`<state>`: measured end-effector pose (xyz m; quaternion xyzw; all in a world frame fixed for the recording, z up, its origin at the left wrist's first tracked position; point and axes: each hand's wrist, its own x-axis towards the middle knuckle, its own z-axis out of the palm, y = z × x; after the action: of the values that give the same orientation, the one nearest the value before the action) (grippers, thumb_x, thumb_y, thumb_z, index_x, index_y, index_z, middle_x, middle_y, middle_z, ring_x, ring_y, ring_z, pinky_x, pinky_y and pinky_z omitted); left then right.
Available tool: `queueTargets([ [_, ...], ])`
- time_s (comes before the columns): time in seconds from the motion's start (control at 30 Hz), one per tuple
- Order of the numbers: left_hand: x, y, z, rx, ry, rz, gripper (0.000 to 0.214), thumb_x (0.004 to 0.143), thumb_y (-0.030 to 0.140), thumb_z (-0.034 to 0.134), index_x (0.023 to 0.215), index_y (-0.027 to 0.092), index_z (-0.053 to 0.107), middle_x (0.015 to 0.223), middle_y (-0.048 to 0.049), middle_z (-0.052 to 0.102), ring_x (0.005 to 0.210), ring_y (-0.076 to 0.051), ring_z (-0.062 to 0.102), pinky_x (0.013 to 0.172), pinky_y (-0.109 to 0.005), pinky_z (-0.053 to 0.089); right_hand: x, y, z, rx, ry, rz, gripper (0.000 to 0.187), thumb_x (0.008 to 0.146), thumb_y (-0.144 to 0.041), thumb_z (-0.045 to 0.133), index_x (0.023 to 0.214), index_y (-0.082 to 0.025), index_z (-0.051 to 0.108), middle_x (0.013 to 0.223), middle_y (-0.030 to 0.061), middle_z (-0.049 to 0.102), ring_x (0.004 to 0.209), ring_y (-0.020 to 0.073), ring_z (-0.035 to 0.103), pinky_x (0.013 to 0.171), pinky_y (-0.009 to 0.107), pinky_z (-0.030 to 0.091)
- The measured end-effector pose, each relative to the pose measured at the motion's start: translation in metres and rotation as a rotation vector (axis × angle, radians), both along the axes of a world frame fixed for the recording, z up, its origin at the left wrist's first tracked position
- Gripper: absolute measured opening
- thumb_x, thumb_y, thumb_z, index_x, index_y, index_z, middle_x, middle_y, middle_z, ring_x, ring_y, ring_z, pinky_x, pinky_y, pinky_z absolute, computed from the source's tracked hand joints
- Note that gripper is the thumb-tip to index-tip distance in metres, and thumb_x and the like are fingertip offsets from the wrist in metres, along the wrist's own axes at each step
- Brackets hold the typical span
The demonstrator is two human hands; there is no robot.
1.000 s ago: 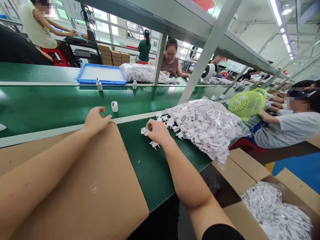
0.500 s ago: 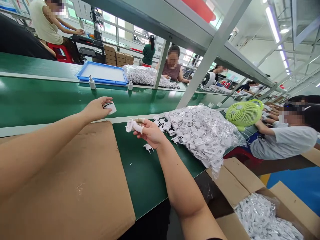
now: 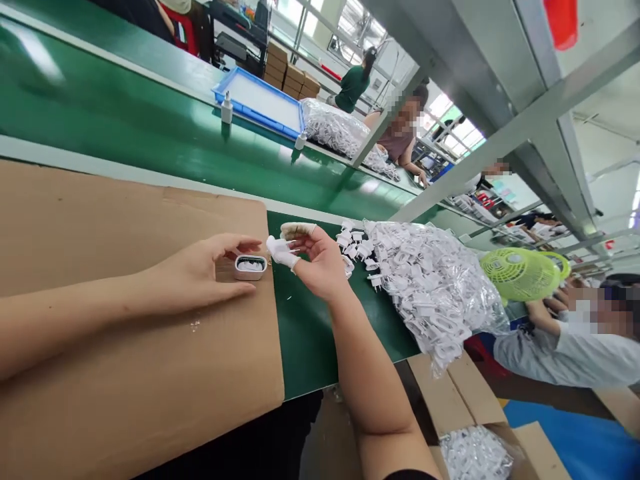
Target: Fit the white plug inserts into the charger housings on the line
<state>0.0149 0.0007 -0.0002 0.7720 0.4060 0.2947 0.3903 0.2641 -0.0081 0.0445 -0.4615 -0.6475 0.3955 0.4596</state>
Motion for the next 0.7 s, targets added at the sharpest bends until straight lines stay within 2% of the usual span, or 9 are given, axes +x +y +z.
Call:
queueTargets([
  [0.1, 0.001, -0.002, -0.006, -0.051, -0.017, 0.046, 0.055, 0.083, 0.068, 0.077, 0.117, 0.026, 0.078, 0.115, -0.0061, 0.079, 0.101, -0.030, 0.072, 0.087, -0.037, 0.061, -0.002, -0.008, -0.004, 0.137, -0.234, -0.068, 0.026, 0.089, -0.034, 0.081, 0.113, -0.023, 0.078, 0.110, 0.0055, 0.080, 0.096, 0.0194, 0.073, 0.090, 0.036, 0.061],
  [0.2, 0.004, -0.003, -0.005, -0.145, -0.040, 0.053, 0.053, 0.082, 0.072, 0.075, 0.106, 0.025, 0.079, 0.101, -0.0046, 0.078, 0.092, -0.027, 0.072, 0.077, -0.034, 0.058, -0.002, -0.012, -0.006, 0.269, -0.379, -0.041, 0.025, 0.095, -0.025, 0.073, 0.120, -0.025, 0.078, 0.114, 0.0052, 0.080, 0.102, 0.0207, 0.072, 0.094, 0.037, 0.059],
  [0.37, 0.007, -0.003, -0.006, -0.127, -0.095, 0.059, 0.050, 0.081, 0.069, 0.077, 0.104, 0.025, 0.078, 0.104, -0.0034, 0.078, 0.097, -0.027, 0.071, 0.083, -0.034, 0.058, -0.010, -0.019, -0.006, 0.336, -0.446, 0.021, 0.029, 0.100, -0.021, 0.065, 0.126, -0.027, 0.077, 0.114, 0.0047, 0.081, 0.105, 0.0210, 0.072, 0.096, 0.037, 0.059],
  [0.7, 0.008, -0.001, -0.011, -0.064, -0.113, 0.047, 0.044, 0.083, 0.063, 0.074, 0.101, 0.023, 0.078, 0.100, -0.0044, 0.076, 0.096, -0.027, 0.069, 0.083, -0.035, 0.054, -0.021, -0.026, -0.011, 0.461, -0.624, 0.101, 0.046, 0.089, -0.005, 0.056, 0.129, -0.021, 0.071, 0.113, 0.0078, 0.077, 0.106, 0.0231, 0.068, 0.094, 0.037, 0.059],
])
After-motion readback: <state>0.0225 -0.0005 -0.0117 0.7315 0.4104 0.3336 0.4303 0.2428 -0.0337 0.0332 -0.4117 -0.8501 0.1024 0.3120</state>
